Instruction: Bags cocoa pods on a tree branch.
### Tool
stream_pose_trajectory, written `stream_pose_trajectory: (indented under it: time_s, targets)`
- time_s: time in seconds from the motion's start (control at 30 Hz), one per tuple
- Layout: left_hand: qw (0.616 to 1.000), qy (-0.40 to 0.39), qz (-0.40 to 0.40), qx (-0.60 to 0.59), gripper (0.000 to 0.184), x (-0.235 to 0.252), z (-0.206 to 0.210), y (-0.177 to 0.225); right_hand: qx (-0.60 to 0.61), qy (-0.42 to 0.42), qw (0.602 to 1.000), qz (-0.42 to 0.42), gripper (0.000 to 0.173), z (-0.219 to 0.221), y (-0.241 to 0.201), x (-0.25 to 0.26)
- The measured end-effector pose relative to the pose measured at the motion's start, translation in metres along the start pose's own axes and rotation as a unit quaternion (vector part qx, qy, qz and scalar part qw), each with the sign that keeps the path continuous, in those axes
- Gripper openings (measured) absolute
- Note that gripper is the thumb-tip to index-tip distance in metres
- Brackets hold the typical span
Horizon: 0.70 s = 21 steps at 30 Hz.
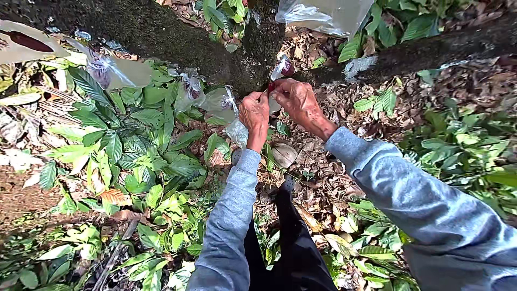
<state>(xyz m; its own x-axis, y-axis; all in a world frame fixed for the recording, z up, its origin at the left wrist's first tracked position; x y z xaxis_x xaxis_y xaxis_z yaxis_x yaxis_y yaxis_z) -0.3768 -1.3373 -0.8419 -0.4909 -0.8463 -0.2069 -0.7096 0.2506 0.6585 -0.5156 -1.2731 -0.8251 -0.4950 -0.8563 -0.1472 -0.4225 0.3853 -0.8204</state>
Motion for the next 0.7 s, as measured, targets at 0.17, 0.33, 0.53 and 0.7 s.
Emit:
stream_pose_trajectory:
  time_s: [0.17, 0.33, 0.53, 0.7]
  targets:
    - [0.992, 0.075, -0.078, 0.061, 0.022, 0.036, 0.009, 0.019, 0.017, 0.05, 0.998, 0.019, 0.022, -0.006, -0.007, 0.002]
    - [0.991, 0.078, -0.028, 0.104, 0.022, 0.036, -0.005, 0.036, 0.102, 0.103, 0.989, -0.004, 0.021, -0.005, -0.013, -0.014]
    - [0.992, -0.028, 0.121, -0.023, 0.026, 0.004, -0.061, 0.016, 0.27, 0.1, 0.957, -0.031, 0.018, -0.013, -0.009, -0.046]
    - [0.984, -0.076, 0.157, -0.047, 0.029, 0.001, -0.072, -0.005, 0.338, 0.094, 0.936, -0.011, 0.02, -0.01, -0.002, -0.053]
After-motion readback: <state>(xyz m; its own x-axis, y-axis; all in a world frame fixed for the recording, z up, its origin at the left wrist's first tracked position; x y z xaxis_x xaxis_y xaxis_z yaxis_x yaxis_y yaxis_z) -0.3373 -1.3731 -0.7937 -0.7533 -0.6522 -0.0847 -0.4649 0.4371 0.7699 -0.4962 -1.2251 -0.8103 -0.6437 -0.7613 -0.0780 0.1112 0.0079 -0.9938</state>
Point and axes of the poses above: each hand's wrist, its own x-axis towards the middle knuckle, its own z-axis out of the palm, y = z × x, the point moved 4 cm from there along x, towards the middle knuckle, and after that the axes turned 10 degrees about x, right-handed, at the moved point
